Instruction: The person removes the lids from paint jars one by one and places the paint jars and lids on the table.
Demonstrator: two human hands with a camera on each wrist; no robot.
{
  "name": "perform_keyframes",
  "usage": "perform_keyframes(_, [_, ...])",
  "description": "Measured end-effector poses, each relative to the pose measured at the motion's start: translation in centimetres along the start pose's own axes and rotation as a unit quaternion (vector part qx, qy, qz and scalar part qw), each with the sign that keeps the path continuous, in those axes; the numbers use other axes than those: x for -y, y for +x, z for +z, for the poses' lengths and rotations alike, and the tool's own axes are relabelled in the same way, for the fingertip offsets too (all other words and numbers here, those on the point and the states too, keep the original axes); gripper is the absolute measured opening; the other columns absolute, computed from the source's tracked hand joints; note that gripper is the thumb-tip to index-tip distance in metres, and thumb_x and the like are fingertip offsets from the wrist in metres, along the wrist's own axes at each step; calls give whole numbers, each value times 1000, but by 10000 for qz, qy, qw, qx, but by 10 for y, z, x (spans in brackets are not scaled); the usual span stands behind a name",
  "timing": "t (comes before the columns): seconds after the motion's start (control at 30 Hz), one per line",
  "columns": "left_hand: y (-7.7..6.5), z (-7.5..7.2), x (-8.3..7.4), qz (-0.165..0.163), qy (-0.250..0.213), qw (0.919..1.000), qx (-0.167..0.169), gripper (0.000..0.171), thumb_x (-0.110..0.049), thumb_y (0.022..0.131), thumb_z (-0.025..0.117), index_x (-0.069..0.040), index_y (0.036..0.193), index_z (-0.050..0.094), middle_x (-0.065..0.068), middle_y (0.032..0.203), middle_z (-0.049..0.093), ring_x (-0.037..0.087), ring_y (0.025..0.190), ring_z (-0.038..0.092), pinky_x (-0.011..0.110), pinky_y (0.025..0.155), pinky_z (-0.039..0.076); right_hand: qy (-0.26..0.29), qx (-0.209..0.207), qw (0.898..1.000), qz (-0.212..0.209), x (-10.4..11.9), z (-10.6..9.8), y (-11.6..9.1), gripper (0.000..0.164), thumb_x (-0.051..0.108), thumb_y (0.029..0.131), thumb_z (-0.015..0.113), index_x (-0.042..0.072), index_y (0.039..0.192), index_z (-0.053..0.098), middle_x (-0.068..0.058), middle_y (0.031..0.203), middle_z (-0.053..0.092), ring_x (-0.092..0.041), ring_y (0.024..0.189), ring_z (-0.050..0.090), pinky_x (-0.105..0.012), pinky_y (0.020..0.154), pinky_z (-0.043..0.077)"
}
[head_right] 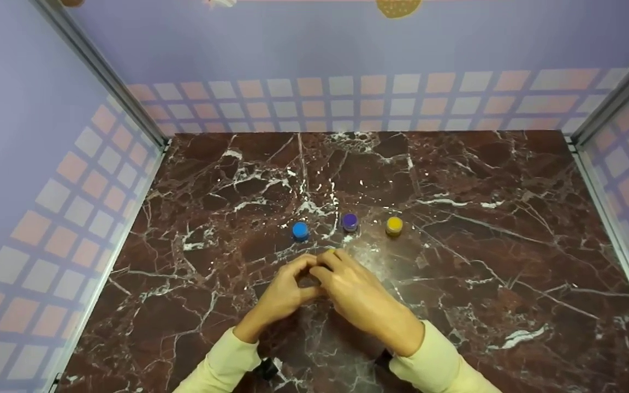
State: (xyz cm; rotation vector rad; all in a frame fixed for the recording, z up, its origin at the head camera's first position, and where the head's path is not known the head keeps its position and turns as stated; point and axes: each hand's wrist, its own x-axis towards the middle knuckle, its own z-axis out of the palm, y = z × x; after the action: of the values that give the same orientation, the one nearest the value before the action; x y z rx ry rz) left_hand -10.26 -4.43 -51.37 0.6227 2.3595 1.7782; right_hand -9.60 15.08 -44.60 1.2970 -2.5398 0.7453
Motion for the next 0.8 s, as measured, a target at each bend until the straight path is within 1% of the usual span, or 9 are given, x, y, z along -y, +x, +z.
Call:
perform_keyframes(0.1, [0, -3, 0, 23, 79, 10000, -4, 37, -12, 87, 83, -3, 120, 69, 2, 117, 68, 18, 99, 63, 32, 91, 56, 128, -68, 9999, -54, -2, 1, 1, 43, -11, 82, 76, 2, 122, 71, -8, 122, 64, -22, 112, 58, -36, 91, 57])
perform_keyframes(0.17, [0, -5, 1, 107, 113, 9999, -32, 36, -12, 88, 83, -3, 120, 70, 3, 118, 69, 18, 99, 64, 30, 90, 56, 232, -113, 9997, -47, -3, 2, 1, 41, -11, 84, 74, 2, 122, 71, -8, 123, 64, -22, 113, 58, -36, 92, 57])
perform_keyframes(0.3, [0, -8, 4, 246, 123, 9996, -76, 37, -14, 89, 82, -4, 122, 70, 4, 119, 70, 11, 98, 63, 37, 90, 58, 463, -342, 9983, -11, -4, 3, 3, 43, -12, 83, 74, 2, 124, 71, -9, 125, 63, -21, 113, 60, -35, 91, 57])
perform_keyframes(0.37, [0, -9, 6, 263, 80, 9996, -99, 38, -14, 89, 82, -4, 123, 69, 4, 120, 70, 10, 99, 62, 41, 90, 58, 626, -594, 9963, -28, -5, 3, 4, 45, -13, 82, 76, 1, 125, 71, -10, 126, 63, -22, 112, 61, -31, 92, 57])
perform_keyframes(0.5, [-2, -13, 7, 198, -112, 9994, -248, 40, -12, 90, 81, -3, 127, 68, 7, 120, 69, 16, 102, 63, 48, 91, 56, 1036, -1197, 9874, -18, -8, 4, 9, 46, -15, 80, 78, -1, 123, 71, -12, 126, 64, -26, 112, 62, -23, 99, 52])
perform_keyframes(0.57, [-2, -17, 7, 121, -200, 9990, -379, 41, -10, 90, 80, -2, 127, 68, 9, 119, 68, 20, 103, 63, 51, 91, 56, 1204, -1487, 9815, 5, -11, 5, 11, 45, -16, 79, 79, -2, 120, 71, -13, 125, 64, -29, 110, 64, -20, 100, 51])
perform_keyframes(0.67, [-1, -23, 6, 31, -225, 9977, -633, 40, -8, 89, 80, -1, 127, 68, 9, 115, 68, 24, 101, 63, 49, 92, 56, 1484, -1794, 9724, 136, -14, 6, 12, 44, -18, 77, 80, -4, 118, 71, -15, 123, 65, -32, 109, 65, -19, 100, 50])
perform_keyframes(0.73, [0, -27, 6, 39, -196, 9965, -812, 40, -8, 88, 81, -1, 125, 69, 10, 115, 68, 26, 100, 64, 48, 92, 56, 1639, -1938, 9669, 248, -16, 7, 12, 45, -18, 75, 81, -3, 117, 72, -16, 121, 67, -33, 109, 65, -19, 100, 50])
perform_keyframes(0.8, [2, -31, 5, 78, -197, 9951, -965, 39, -8, 87, 82, -1, 124, 70, 10, 114, 68, 27, 99, 64, 48, 91, 56, 1782, -2034, 9620, 380, -17, 7, 12, 45, -17, 75, 81, -1, 117, 72, -15, 120, 68, -31, 108, 65, -18, 96, 51])
